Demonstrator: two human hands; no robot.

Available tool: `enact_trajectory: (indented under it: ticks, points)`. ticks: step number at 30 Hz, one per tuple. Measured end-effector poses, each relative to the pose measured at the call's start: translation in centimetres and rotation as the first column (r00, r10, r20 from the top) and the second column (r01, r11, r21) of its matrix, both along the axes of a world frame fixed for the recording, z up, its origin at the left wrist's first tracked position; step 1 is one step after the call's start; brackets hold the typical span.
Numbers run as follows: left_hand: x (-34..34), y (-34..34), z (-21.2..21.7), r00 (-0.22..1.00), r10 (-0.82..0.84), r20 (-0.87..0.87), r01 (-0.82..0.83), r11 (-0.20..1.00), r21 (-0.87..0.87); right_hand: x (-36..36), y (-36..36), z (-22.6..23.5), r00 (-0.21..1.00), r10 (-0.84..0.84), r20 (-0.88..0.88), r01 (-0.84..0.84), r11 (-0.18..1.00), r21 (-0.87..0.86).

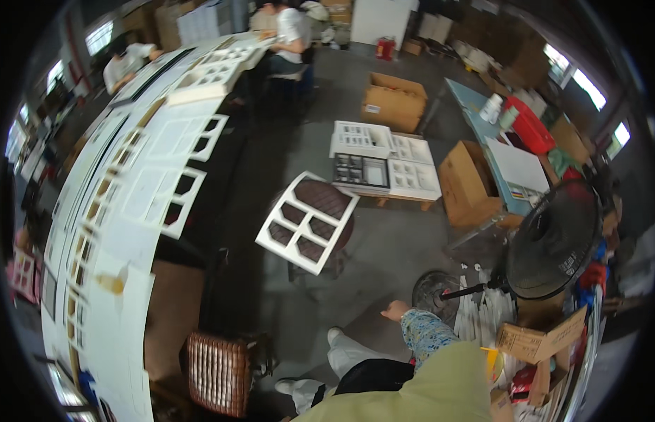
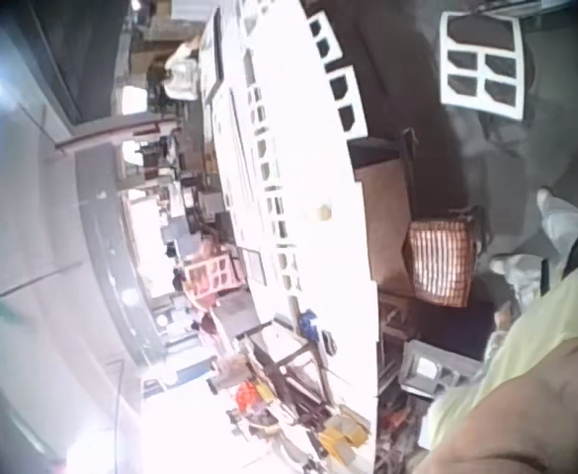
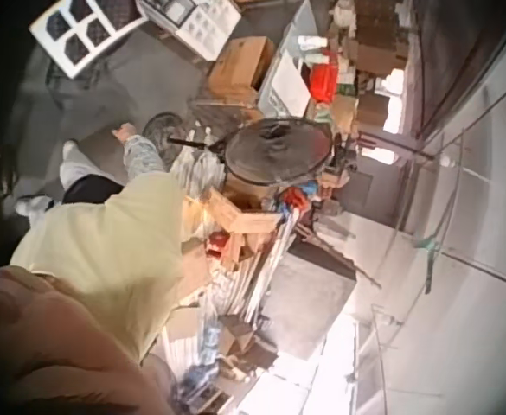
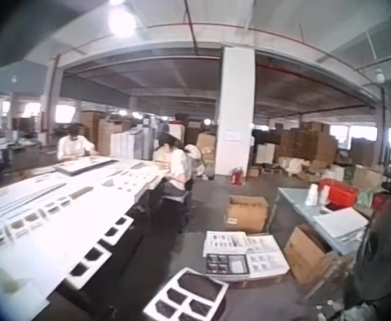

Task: Applying glue to plastic/paper packaging frames at an assembly station.

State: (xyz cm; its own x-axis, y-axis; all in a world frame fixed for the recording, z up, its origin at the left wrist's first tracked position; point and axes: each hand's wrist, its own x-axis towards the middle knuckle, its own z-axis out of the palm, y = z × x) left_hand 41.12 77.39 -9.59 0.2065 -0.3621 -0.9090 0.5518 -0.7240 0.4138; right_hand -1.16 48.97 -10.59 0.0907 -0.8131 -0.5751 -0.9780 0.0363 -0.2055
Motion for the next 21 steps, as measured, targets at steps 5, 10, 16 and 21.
enact_trajectory:
  ticks: [5, 10, 16, 21]
  points:
    - [-0.9, -9.2, 1.9, 0.983, -0.174, 0.055, 0.178, 0.982, -0.061, -5.4, -5.9, 3.5, 0.741, -0.648, 0.177, 0.571, 0.747, 0.341]
    - [-3.0, -29.1, 6.1, 0.893, -0.388, 0.228, 0.436, 0.871, -0.226, -7.8, -13.7, 5.0, 0.471, -0.761, 0.447, 0.721, 0.624, 0.303]
    - [-7.9, -53.7, 15.8, 0.725, -0.263, 0.636, 0.631, 0.624, -0.461, -13.0, -20.8, 4.6, 0.741, -0.496, 0.452, 0.518, 0.851, 0.085]
    - [-20.1, -70.1, 20.4, 0.59, -0.255, 0.766, 0.798, 0.324, -0.507, -19.9, -23.5, 1.5, 0.774, -0.534, 0.341, 0.528, 0.841, 0.119]
